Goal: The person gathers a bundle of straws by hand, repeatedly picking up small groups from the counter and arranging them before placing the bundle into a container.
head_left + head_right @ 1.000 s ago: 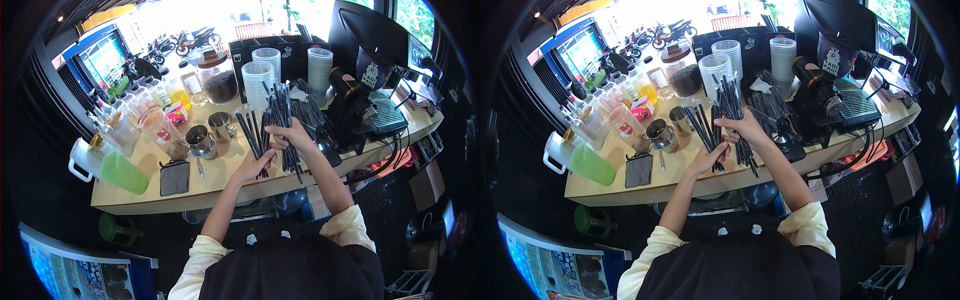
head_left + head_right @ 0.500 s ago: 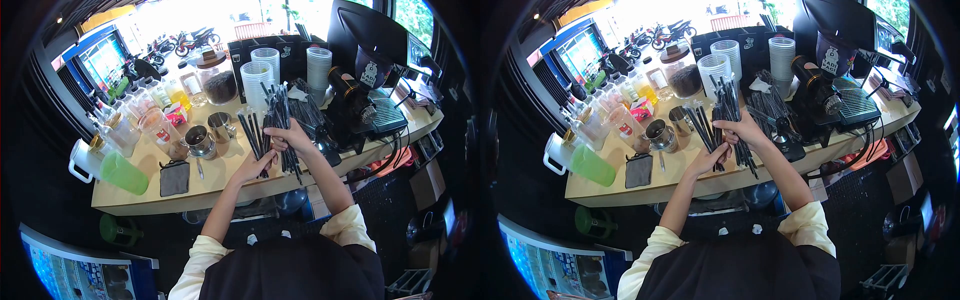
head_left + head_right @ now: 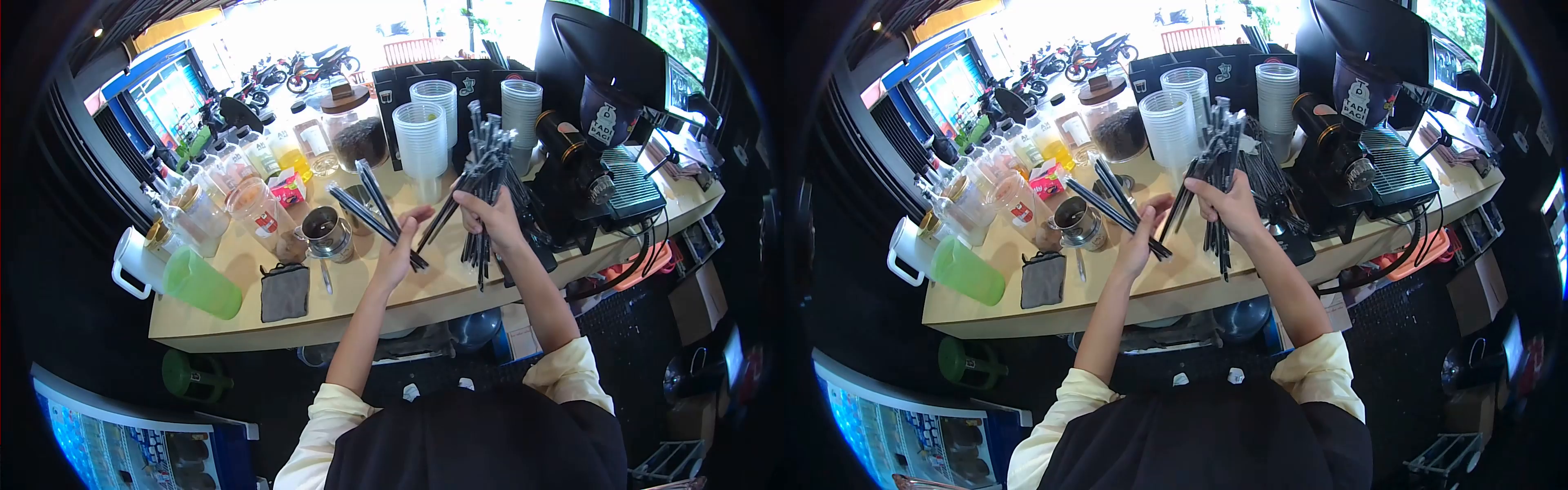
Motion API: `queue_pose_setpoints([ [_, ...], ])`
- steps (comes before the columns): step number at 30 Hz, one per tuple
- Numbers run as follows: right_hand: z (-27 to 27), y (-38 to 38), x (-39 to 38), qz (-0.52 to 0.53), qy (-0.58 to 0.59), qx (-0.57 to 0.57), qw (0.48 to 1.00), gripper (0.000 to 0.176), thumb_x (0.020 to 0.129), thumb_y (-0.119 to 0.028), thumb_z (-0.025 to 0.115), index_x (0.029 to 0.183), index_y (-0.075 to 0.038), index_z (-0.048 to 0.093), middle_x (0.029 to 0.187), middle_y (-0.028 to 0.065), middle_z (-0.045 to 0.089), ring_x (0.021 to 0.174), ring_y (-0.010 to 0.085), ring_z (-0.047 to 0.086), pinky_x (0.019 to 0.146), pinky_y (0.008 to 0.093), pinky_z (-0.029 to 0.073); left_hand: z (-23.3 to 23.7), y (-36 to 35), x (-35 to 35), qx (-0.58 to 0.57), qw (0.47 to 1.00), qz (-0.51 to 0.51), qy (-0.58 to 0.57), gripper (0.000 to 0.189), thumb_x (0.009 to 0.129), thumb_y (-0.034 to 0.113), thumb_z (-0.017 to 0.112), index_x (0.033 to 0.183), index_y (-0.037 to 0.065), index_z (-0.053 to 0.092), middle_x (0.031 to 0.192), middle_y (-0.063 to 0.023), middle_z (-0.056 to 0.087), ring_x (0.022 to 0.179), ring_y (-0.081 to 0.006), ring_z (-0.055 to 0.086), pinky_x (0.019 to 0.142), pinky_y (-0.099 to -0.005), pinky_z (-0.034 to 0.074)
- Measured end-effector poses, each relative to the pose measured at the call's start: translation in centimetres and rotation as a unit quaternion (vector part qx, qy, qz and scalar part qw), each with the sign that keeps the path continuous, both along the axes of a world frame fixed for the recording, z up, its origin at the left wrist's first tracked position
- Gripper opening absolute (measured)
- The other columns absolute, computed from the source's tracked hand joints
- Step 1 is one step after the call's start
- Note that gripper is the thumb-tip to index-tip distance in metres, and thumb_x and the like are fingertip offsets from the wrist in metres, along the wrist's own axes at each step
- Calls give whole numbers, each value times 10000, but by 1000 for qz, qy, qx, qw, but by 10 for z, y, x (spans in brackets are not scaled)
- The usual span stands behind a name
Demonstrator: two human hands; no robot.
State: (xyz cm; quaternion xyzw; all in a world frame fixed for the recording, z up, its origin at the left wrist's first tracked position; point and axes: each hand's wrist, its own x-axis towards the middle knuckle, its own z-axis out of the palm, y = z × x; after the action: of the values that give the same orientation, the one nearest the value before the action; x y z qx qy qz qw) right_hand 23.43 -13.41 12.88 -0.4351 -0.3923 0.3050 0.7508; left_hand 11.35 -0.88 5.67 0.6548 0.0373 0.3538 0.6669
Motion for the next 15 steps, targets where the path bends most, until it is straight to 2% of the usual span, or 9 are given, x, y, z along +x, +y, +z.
queue_pose_setpoints([
  [3, 3, -3, 2, -22, 1, 40, 999, 93, 784, -70, 626, 811, 4, 577, 491, -21, 448, 382, 54, 381, 370, 215, 279, -8, 11, 1, -69, 992, 96, -34, 322, 947, 238, 371, 1110, -4, 508, 962, -76, 568, 975, -143, 527, 926, -287, 374],
  [4, 3, -3, 1, -46, -26, 63, 997, 92, 784, -65, 626, 838, 0, 587, 516, -22, 467, 384, 50, 377, 368, 214, 275, -11, 13, 3, -104, 984, 128, -64, 301, 941, 242, 393, 1075, 6, 523, 798, -22, 526, 697, -75, 520, 655, -205, 453],
  [5, 2, -3, 0, -70, -53, 86, 992, 101, 785, -59, 626, 865, -4, 597, 541, -23, 486, 386, 46, 373, 366, 212, 271, -15, 15, 1, -104, 984, 127, -64, 301, 941, 242, 393, 1075, 6, 523, 798, -22, 526, 697, -75, 520, 655, -205, 453],
  [8, -5, -1, -3, -120, -167, 79, 975, 144, 775, -25, 625, 899, 5, 557, 613, -11, 481, 522, 41, 435, 470, 203, 337, -1, 5, -8, -202, 978, 32, 44, 321, 913, 316, 453, 1009, 20, 536, 667, 37, 417, 440, -8, 259, 351, -174, 159],
  [9, -7, 1, -5, -155, -249, 105, 950, 131, 771, -19, 629, 880, 5, 561, 664, 2, 512, 585, 46, 471, 514, 207, 364, 6, 1, -8, -202, 978, 33, 44, 321, 913, 316, 453, 1009, 20, 536, 667, 37, 417, 440, -8, 259, 351, -174, 159],
  [11, -16, 3, -11, -132, -252, 102, 953, 112, 783, -12, 590, 891, 14, 603, 703, -31, 583, 664, 23, 483, 596, 199, 397, 18, -2, -6, -300, 934, -161, 108, 369, 904, 375, 451, 998, 26, 531, 625, 38, 411, 432, -7, 257, 355, -162, 177],
  [13, -24, 4, -14, -61, -325, 87, 940, 155, 751, 26, 562, 901, 8, 598, 714, -23, 596, 661, 34, 492, 587, 211, 402, 14, 3, 1, -338, 922, -163, 96, 414, 908, 400, 427, 1050, 22, 522, 599, 48, 414, 413, -7, 256, 350, -152, 194],
  [14, -28, 14, -21, 47, -223, 102, 968, 210, 720, 42, 547, 923, 5, 586, 657, -10, 560, 611, 44, 455, 547, 226, 379, 5, 12, 5, -345, 918, -185, 60, 417, 914, 392, 417, 1077, 20, 514, 619, 49, 444, 407, -11, 267, 349, -150, 220],
  [15, -34, 15, -18, 47, -224, 103, 968, 210, 720, 42, 547, 923, 5, 586, 657, -10, 560, 611, 44, 455, 547, 226, 379, 12, 13, 7, -352, 913, -207, 25, 422, 920, 383, 407, 1104, 18, 507, 639, 49, 475, 401, -15, 277, 348, -148, 246],
])
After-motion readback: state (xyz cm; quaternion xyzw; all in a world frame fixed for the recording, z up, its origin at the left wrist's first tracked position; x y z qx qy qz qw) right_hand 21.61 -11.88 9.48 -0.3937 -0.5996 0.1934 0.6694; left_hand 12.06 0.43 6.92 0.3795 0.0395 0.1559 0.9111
